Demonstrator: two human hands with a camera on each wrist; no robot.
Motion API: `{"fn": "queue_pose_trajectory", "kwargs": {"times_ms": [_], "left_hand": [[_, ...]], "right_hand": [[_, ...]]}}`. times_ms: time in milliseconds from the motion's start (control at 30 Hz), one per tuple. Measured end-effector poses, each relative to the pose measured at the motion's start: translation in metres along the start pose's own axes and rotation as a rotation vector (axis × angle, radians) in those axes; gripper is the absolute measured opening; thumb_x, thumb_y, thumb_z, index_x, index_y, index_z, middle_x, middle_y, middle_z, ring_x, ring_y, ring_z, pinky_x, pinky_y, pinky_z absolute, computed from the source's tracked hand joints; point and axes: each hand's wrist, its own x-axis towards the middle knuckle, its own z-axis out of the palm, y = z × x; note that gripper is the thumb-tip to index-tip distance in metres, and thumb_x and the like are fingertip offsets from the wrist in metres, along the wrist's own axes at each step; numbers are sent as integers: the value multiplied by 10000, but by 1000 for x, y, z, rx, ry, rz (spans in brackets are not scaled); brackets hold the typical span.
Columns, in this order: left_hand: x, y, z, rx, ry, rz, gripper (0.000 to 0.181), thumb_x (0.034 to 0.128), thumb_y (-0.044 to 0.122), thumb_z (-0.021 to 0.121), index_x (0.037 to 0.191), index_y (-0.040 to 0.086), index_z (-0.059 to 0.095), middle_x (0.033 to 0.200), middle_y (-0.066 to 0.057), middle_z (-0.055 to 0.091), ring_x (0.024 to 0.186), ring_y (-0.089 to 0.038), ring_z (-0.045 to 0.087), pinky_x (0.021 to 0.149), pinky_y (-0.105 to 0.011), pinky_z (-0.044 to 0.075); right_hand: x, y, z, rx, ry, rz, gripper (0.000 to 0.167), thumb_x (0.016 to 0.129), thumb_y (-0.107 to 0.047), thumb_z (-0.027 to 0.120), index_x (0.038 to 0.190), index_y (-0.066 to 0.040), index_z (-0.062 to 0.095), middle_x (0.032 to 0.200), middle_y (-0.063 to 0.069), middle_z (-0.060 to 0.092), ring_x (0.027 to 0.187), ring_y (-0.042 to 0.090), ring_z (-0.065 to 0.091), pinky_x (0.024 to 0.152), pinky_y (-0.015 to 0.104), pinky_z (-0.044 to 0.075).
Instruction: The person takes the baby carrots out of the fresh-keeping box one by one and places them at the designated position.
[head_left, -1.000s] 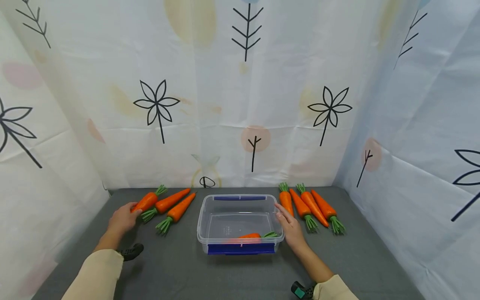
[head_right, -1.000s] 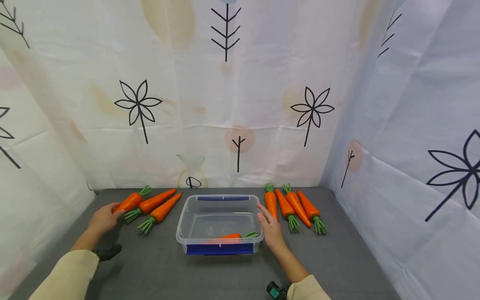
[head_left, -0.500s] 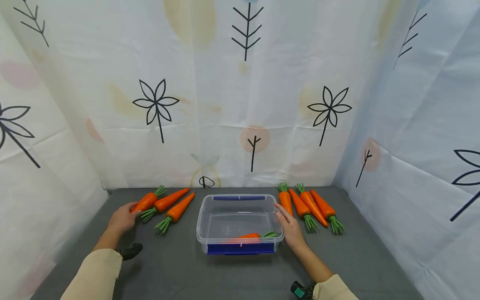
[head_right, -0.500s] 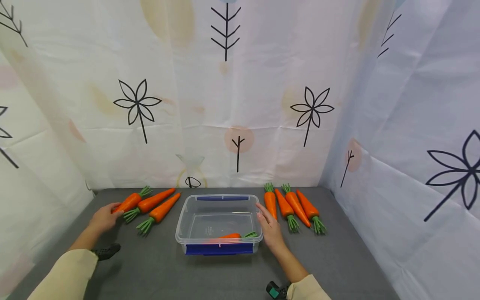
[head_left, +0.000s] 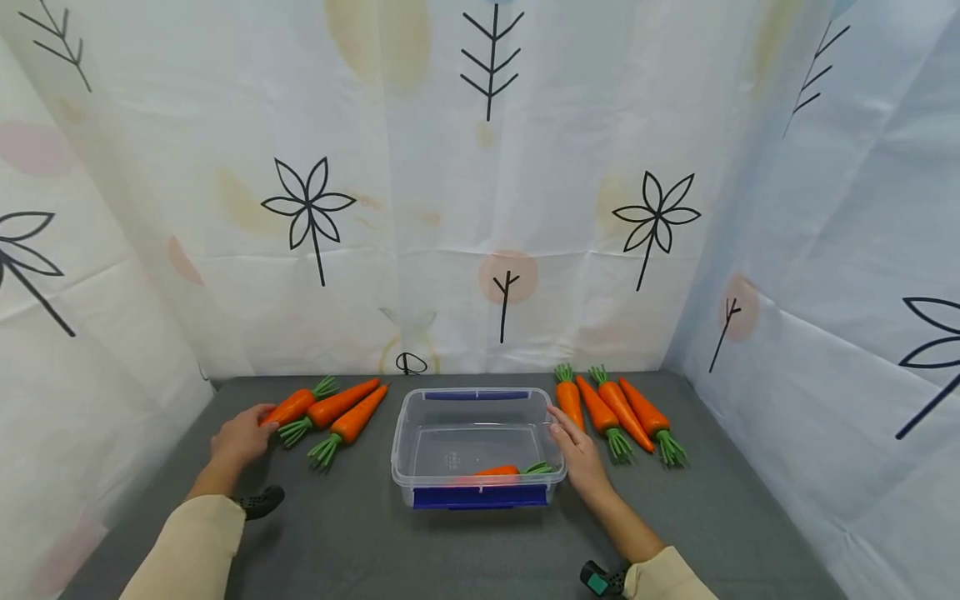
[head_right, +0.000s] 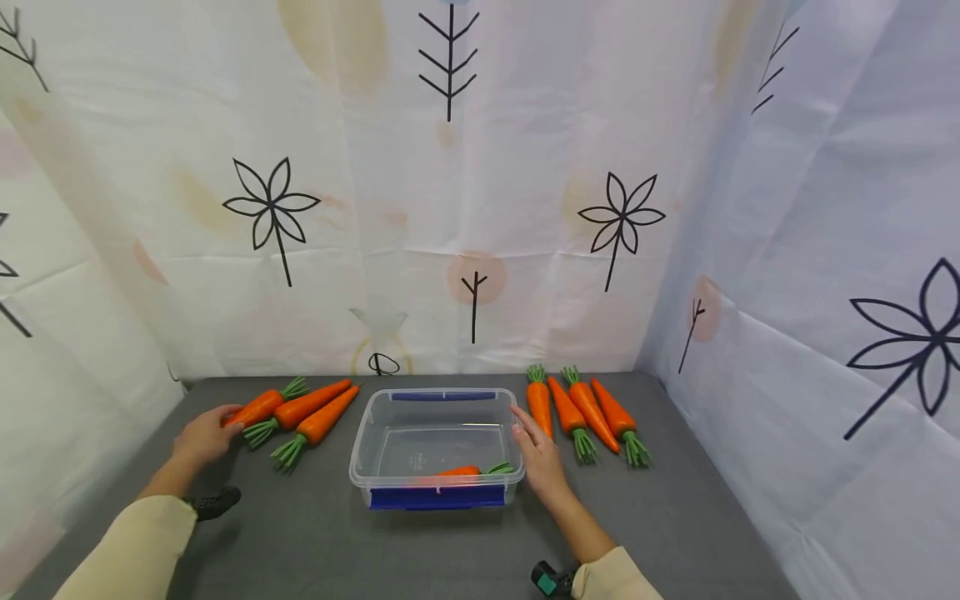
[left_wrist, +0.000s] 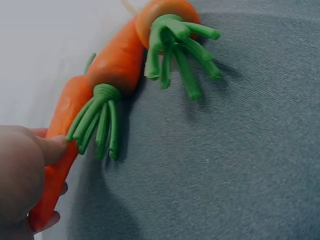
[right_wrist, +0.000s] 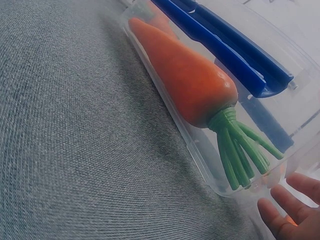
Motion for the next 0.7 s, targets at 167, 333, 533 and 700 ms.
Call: {"fn": "queue_pose_trajectory", "kwargs": {"times_ms": [167, 333, 533, 700], "left_hand": [[3, -2, 8, -37, 19, 30, 426, 993, 161, 508, 1336, -84, 452, 1241, -376, 494, 1080, -529, 482, 862, -633, 390], [4, -3, 14, -75, 3, 48, 414, 999, 134, 503, 1337, -99, 452, 1233, -383, 501, 1098, -522, 478, 900, -628, 379], [3, -1, 15, -126, 10, 49, 399, 998, 106, 470, 1335, -107, 451, 1247, -385, 498, 1100, -515, 483, 910, -619, 382], [1, 1, 13, -138, 21, 34, 391, 995, 79, 468, 1335, -112, 444, 1255, -381, 500, 1097, -506, 496, 904, -598, 403]], "right_hand": [[1, 2, 2, -9, 11, -5, 391, 1028, -224, 497, 1384, -69, 544, 1371, 171, 540, 1156, 357, 576, 955, 517, 439], [1, 2, 2, -19, 14, -22, 395, 1031, -214, 490, 1388, -50, 533, 1364, 191, 540, 1135, 373, 586, 940, 517, 452], [0, -1, 1, -10, 12, -3, 393, 1030, -224, 490, 1392, -81, 539, 1371, 157, 544, 1172, 345, 571, 973, 518, 423], [0, 0, 0, -4, 5, 3, 392, 1028, -220, 493, 1393, -83, 539, 1377, 156, 539, 1175, 339, 570, 970, 514, 426]]}}
